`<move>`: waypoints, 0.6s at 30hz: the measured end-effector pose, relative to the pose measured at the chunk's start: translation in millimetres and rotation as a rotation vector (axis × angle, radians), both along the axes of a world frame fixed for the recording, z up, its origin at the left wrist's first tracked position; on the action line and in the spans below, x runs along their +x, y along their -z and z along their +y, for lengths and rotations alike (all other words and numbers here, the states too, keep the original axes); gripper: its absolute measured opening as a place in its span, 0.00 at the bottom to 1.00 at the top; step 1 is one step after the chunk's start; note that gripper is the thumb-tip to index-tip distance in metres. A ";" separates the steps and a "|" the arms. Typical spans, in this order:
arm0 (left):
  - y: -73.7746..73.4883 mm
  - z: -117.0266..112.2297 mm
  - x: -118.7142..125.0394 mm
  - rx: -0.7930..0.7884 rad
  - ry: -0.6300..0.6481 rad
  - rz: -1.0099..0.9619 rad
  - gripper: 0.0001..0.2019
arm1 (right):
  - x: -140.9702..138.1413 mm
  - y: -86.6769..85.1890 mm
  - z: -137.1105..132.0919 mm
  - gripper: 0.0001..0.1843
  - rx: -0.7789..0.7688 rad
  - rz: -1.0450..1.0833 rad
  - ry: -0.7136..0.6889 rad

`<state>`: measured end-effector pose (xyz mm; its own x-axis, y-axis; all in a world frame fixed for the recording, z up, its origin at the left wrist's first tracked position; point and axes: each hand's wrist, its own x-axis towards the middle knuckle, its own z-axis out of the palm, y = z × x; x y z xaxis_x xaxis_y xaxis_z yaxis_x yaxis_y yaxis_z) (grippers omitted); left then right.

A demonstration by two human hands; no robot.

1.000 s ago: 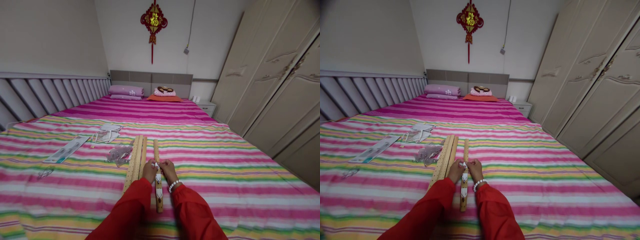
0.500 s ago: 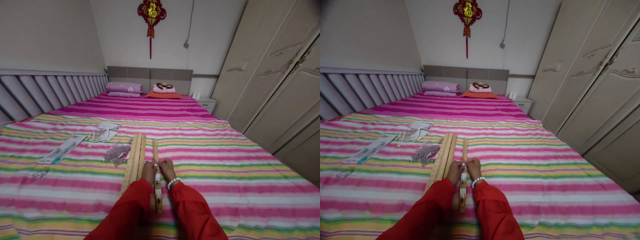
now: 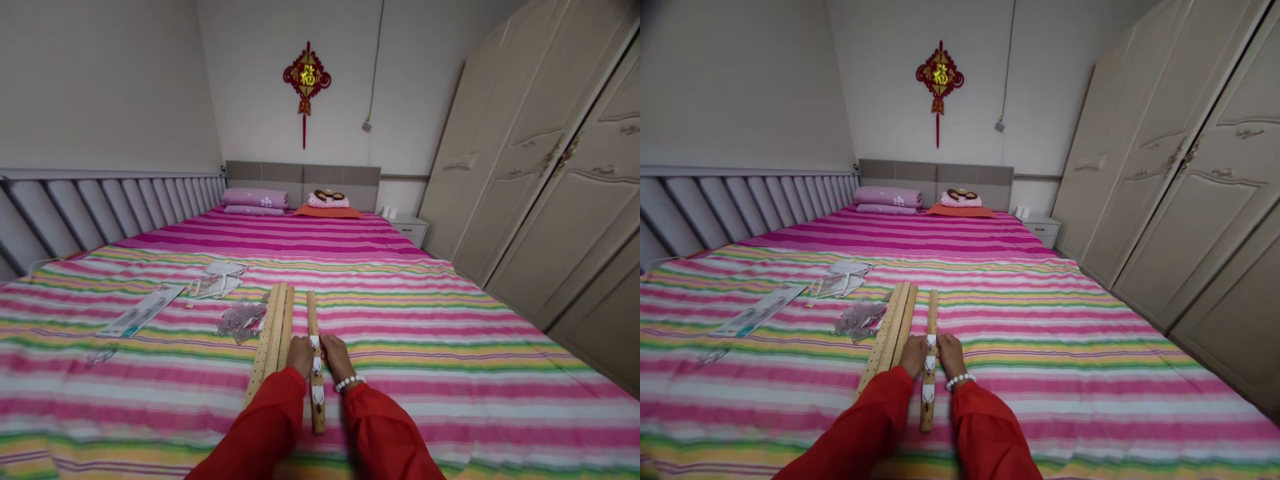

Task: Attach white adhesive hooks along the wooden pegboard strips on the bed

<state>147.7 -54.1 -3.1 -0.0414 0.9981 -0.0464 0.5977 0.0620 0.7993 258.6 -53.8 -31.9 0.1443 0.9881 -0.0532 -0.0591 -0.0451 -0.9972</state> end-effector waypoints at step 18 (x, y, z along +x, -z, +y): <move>-38.4 0.1 -85.2 0.287 -0.030 0.231 0.11 | 0.7 -0.7 -37.1 0.22 -0.075 0.134 -0.002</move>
<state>62.6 -54.0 35.3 -0.0475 0.9674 0.2487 0.7655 -0.1247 0.6312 259.3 -90.9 -31.2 0.1287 0.9809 -0.1457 -0.1916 -0.1196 -0.9742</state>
